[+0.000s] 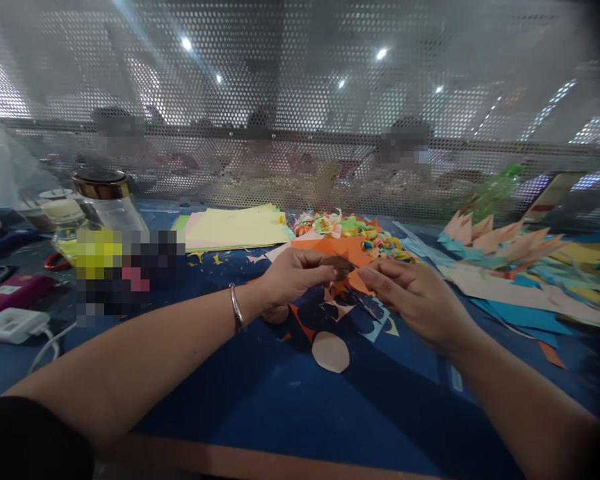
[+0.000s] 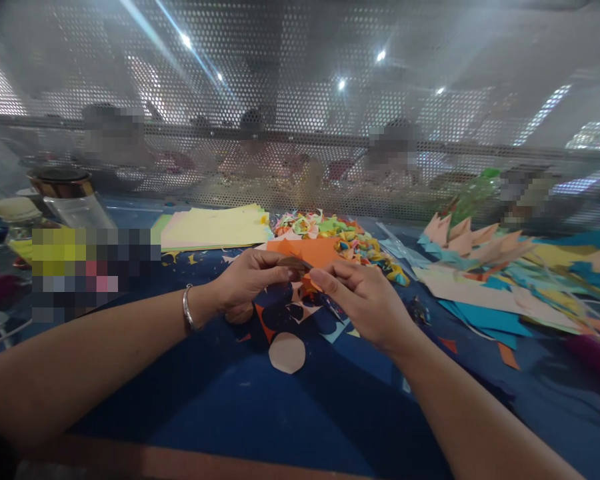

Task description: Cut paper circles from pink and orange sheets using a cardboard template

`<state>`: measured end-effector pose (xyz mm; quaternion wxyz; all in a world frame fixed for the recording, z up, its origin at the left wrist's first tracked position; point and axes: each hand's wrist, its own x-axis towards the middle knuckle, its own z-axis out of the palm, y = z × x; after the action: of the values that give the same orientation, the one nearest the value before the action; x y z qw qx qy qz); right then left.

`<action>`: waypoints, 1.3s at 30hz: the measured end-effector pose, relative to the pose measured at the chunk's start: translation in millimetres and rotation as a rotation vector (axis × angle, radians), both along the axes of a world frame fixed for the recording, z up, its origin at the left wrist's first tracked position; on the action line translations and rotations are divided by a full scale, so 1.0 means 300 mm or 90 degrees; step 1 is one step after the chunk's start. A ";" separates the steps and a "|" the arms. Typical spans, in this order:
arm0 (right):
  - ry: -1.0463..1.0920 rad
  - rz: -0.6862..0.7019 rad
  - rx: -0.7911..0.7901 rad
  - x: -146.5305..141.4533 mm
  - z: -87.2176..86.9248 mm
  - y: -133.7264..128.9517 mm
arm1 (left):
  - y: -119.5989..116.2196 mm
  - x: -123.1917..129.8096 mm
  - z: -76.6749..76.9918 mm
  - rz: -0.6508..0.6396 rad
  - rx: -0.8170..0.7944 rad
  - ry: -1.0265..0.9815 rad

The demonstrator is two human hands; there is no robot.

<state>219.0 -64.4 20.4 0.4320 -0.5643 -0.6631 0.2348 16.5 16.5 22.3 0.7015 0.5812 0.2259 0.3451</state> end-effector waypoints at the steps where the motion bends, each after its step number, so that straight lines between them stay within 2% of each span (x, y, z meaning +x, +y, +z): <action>1: 0.000 -0.001 0.001 0.001 -0.001 0.000 | 0.001 0.000 0.000 0.003 0.004 -0.001; 9: -0.004 0.015 0.015 0.004 -0.006 0.005 | 0.007 -0.002 0.003 -0.003 0.034 -0.005; 14: 0.006 0.014 0.009 0.005 -0.016 0.006 | 0.015 -0.001 -0.012 0.003 0.042 0.018; 21: 0.045 0.015 -0.004 0.005 -0.026 0.011 | 0.010 0.006 -0.030 -0.002 0.023 -0.009; 28: 0.059 0.002 0.004 0.006 -0.027 0.011 | 0.020 0.006 -0.032 -0.011 0.049 -0.020; 33: 0.052 -0.013 0.017 0.005 -0.020 0.007 | 0.024 0.000 -0.026 -0.015 0.113 -0.004; 39: -0.069 0.015 0.027 -0.001 0.009 -0.001 | 0.023 -0.005 -0.030 0.002 0.195 0.043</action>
<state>218.8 -64.6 23.0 0.4045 -0.5594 -0.6969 0.1944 14.9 23.3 13.4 0.5961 0.6923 0.1948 0.3570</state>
